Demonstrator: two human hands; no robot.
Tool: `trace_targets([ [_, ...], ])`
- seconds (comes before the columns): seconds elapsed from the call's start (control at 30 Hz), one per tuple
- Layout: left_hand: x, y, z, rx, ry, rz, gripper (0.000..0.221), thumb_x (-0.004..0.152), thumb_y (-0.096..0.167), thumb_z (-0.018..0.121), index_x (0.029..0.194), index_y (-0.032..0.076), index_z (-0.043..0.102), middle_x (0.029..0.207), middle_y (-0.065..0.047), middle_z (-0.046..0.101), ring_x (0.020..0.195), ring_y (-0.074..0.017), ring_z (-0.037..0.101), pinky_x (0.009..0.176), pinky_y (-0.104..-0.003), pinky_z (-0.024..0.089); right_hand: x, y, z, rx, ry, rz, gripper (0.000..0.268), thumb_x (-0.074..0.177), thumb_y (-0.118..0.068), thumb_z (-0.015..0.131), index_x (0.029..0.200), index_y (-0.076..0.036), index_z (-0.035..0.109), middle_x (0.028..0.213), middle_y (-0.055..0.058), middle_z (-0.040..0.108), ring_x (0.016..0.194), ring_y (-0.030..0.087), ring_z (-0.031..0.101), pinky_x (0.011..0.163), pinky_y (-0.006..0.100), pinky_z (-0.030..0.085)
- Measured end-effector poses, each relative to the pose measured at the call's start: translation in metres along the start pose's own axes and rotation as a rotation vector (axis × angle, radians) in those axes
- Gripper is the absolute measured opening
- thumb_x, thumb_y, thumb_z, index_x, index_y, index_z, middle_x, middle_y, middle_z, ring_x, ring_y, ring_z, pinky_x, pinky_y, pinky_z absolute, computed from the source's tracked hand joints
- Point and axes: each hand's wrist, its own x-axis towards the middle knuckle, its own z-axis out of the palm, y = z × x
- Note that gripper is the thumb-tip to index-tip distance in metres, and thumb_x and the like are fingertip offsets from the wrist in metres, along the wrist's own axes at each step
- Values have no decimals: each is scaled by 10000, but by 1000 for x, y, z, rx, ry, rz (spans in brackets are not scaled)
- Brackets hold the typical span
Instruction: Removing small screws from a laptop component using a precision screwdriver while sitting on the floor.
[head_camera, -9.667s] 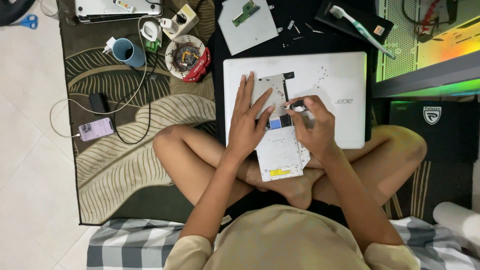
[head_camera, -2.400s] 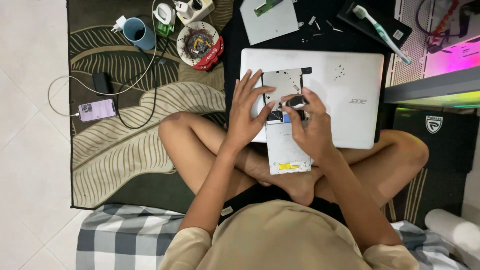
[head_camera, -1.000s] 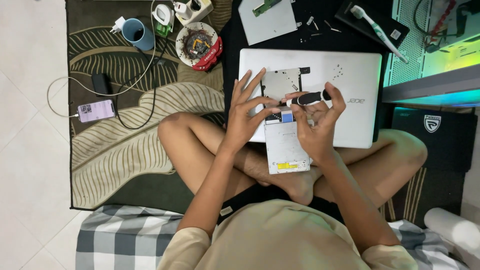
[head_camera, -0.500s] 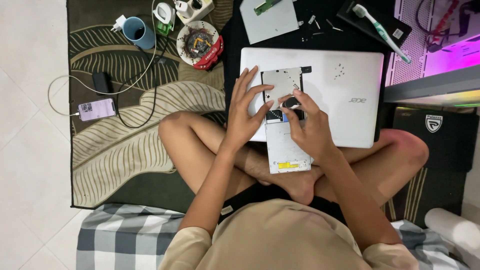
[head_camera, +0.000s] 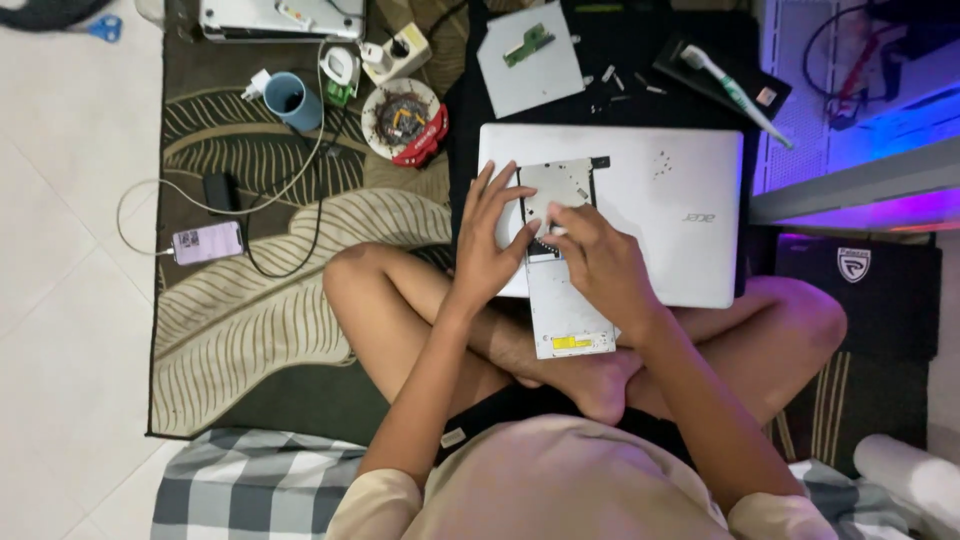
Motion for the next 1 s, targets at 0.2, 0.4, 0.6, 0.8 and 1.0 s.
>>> trace_targets([
  [0.2, 0, 6, -3, 1, -12, -44, 388, 884, 102, 769, 1247, 159, 644, 1490, -153, 538, 1477, -433, 329, 1226, -606, 191, 3, -15, -5, 181, 33, 64, 493, 1057, -112, 593, 1493, -109, 362, 1174, 178, 689, 963, 375, 724, 742, 466, 602],
  [0.4, 0, 4, 0, 36, -25, -53, 431, 866, 106, 768, 1272, 202, 664, 1501, -111, 547, 1497, -389, 314, 1235, -585, 192, -6, 5, 5, -80, 49, 22, 522, 977, -170, 726, 1425, -199, 459, 960, 64, 687, 833, 268, 727, 618, 398, 610],
  [0.6, 1, 9, -1, 50, -2, -2, 403, 861, 102, 773, 1244, 170, 667, 1427, -119, 586, 1431, -390, 384, 1208, -578, 251, -5, -16, -11, 119, 13, 55, 441, 1042, -3, 536, 1464, -68, 426, 1088, 189, 704, 890, 401, 726, 695, 480, 602],
  [0.8, 0, -6, 3, 104, -19, 12, 428, 830, 198, 831, 1229, 194, 676, 1354, -56, 581, 1385, -325, 395, 1199, -538, 271, -19, 8, 7, -27, 71, 27, 525, 991, -119, 678, 1457, -199, 449, 942, 66, 658, 818, 262, 719, 599, 383, 591],
  [1.0, 1, 4, 0, 71, -34, -6, 403, 830, 184, 826, 1203, 170, 676, 1340, -83, 564, 1375, -353, 388, 1181, -563, 274, -12, 1, -14, 97, 23, 60, 504, 1020, -64, 597, 1483, -120, 407, 1075, 107, 704, 921, 305, 741, 776, 442, 612],
])
